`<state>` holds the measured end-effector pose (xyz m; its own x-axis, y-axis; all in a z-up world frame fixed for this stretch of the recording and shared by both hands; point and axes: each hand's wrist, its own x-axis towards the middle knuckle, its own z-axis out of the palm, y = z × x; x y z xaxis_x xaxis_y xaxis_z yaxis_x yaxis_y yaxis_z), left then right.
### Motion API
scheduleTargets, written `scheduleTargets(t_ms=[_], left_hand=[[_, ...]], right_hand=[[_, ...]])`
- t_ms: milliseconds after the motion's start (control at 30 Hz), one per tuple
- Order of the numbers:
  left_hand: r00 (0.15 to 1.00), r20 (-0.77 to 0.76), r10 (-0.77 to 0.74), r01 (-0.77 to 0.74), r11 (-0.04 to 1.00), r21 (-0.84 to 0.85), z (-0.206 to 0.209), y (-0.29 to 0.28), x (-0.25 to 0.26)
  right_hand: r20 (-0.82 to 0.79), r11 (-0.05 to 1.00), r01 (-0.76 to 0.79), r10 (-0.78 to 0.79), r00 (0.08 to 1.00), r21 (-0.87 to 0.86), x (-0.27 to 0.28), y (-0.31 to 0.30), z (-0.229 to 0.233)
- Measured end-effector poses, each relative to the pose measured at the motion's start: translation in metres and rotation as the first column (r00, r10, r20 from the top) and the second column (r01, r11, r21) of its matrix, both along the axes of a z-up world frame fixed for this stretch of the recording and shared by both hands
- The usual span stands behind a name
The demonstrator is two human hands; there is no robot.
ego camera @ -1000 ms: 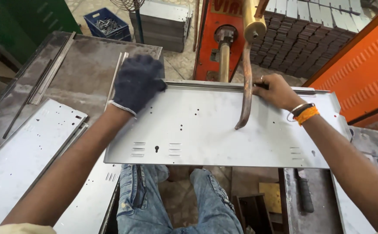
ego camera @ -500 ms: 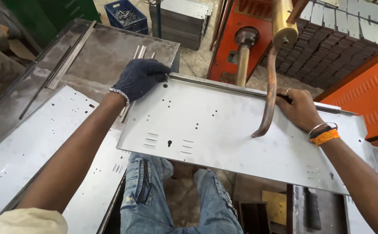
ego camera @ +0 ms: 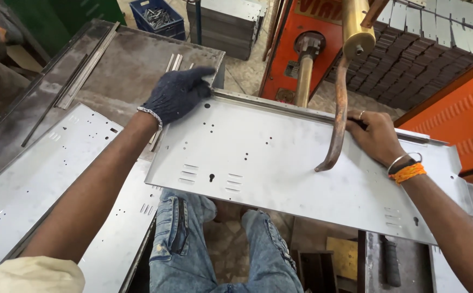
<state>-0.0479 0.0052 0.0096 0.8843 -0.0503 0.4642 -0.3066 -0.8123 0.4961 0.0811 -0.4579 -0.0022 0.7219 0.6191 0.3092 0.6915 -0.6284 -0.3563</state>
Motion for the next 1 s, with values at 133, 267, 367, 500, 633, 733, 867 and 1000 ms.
scheduleTargets(t_ms=[133, 267, 367, 500, 633, 733, 867, 1000], left_hand=[[0.999, -0.046, 0.008, 0.0, 0.986, 0.164, 0.008, -0.003, 0.007], [0.996, -0.074, -0.052, 0.065, 0.979, 0.192, 0.004, -0.013, 0.016], [0.996, -0.088, -0.018, 0.046, 0.945, 0.324, -0.006, -0.012, 0.021], [0.997, -0.056, -0.062, 0.076, 0.945, 0.319, -0.016, -0.005, 0.025], [0.997, 0.042, -0.059, 0.038, 0.923, 0.384, -0.011, -0.01, 0.023], [0.996, -0.061, 0.063, -0.028, 0.89, 0.456, -0.006, -0.017, 0.021], [1.0, -0.001, 0.008, -0.006, 0.879, 0.477, -0.01, -0.024, 0.023], [0.998, -0.013, 0.054, -0.039, 0.849, 0.527, -0.013, -0.023, 0.025]], right_hand=[[-0.041, 0.995, 0.089, -0.09, 0.995, -0.035, -0.006, 0.005, 0.004], [-0.018, 0.996, 0.089, -0.089, 0.996, -0.025, -0.008, 0.006, 0.004], [-0.009, 0.997, 0.07, -0.07, 0.998, -0.026, -0.007, 0.006, 0.002], [-0.023, 0.996, 0.012, -0.014, 1.0, -0.091, 0.0, -0.006, 0.011], [0.018, 0.981, -0.045, 0.049, 0.999, -0.188, -0.002, -0.052, 0.038], [0.037, 0.979, 0.046, -0.039, 0.999, -0.201, 0.0, -0.11, 0.034], [-0.041, 0.971, 0.155, -0.166, 0.985, -0.184, 0.008, -0.14, 0.014], [-0.088, 0.913, 0.279, -0.317, 0.944, -0.299, 0.003, -0.133, 0.017]])
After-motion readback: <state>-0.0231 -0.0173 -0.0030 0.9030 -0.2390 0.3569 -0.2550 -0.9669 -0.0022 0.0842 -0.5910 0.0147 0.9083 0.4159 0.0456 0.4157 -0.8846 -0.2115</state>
